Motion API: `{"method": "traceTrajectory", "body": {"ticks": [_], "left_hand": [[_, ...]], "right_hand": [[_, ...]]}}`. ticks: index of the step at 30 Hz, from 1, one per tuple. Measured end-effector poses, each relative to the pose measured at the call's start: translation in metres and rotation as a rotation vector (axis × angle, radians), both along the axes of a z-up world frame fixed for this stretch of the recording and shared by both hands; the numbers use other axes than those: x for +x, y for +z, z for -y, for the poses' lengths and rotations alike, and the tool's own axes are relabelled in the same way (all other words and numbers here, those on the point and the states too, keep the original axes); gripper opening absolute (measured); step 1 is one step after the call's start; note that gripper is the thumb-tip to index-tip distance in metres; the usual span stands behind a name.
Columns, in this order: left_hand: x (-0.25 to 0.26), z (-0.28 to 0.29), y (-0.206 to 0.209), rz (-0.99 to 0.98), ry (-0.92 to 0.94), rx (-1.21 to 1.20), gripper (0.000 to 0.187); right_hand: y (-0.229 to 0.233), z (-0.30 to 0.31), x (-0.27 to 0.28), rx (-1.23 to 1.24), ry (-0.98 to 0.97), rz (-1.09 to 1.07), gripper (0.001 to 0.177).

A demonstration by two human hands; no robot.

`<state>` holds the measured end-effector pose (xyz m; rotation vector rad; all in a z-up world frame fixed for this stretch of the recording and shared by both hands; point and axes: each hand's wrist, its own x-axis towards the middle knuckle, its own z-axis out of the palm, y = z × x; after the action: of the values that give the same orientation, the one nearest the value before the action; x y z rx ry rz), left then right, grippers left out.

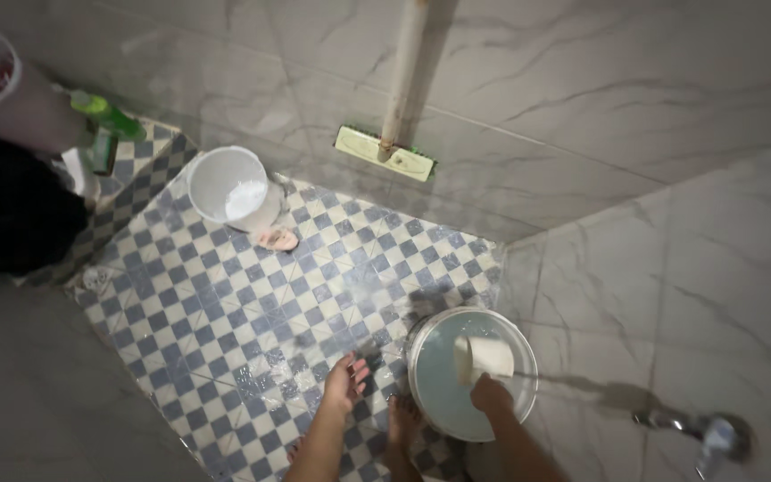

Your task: The person cleans a bathroom by pouring water from a cup into a bucket and onto the floor. They then use a cloth and liquid soap to scrub a squat toilet and the surrounding tiled floor.

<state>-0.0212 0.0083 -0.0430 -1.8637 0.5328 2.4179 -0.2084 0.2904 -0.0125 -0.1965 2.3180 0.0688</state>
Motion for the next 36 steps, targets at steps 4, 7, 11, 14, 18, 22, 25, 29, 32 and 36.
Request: {"method": "traceTrajectory", "body": {"ticks": [4, 7, 11, 14, 18, 22, 25, 29, 32, 36], "left_hand": [[0.011, -0.005, -0.032, 0.033, 0.068, 0.001, 0.045], [0.03, -0.004, -0.037, 0.04, 0.069, -0.05, 0.047], [0.049, 0.006, -0.02, 0.093, 0.107, -0.04, 0.048], [0.054, 0.016, 0.002, 0.11, 0.102, -0.048, 0.05], [0.051, 0.038, 0.039, 0.142, 0.07, -0.041, 0.051], [0.036, 0.055, 0.06, -0.002, 0.106, -0.047, 0.047], [0.034, 0.072, 0.056, -0.043, 0.04, -0.146, 0.036], [0.064, 0.112, 0.038, -0.129, 0.12, -0.232, 0.03], [0.126, 0.158, 0.041, -0.027, 0.174, -0.262, 0.024], [0.216, 0.234, 0.06, 0.024, 0.296, -0.3, 0.016]], "right_hand": [[-0.063, 0.036, -0.013, -0.06, -0.164, 0.177, 0.053], [-0.077, 0.056, -0.002, -0.236, -0.379, 0.302, 0.058], [-0.049, 0.033, 0.012, -0.475, -0.64, 0.439, 0.066], [-0.014, -0.013, 0.031, -0.549, -0.54, 0.384, 0.064], [0.034, -0.043, 0.052, -0.848, 0.123, -0.076, 0.071], [0.085, -0.005, 0.064, -0.305, 0.167, 0.061, 0.063], [0.127, 0.038, 0.094, -0.291, 0.254, 0.094, 0.054], [0.15, 0.123, 0.156, -0.414, 0.3, -0.025, 0.047], [0.149, 0.192, 0.202, -0.473, 0.302, -0.054, 0.029], [0.143, 0.291, 0.249, -0.8, 0.516, -0.357, 0.023]]}}
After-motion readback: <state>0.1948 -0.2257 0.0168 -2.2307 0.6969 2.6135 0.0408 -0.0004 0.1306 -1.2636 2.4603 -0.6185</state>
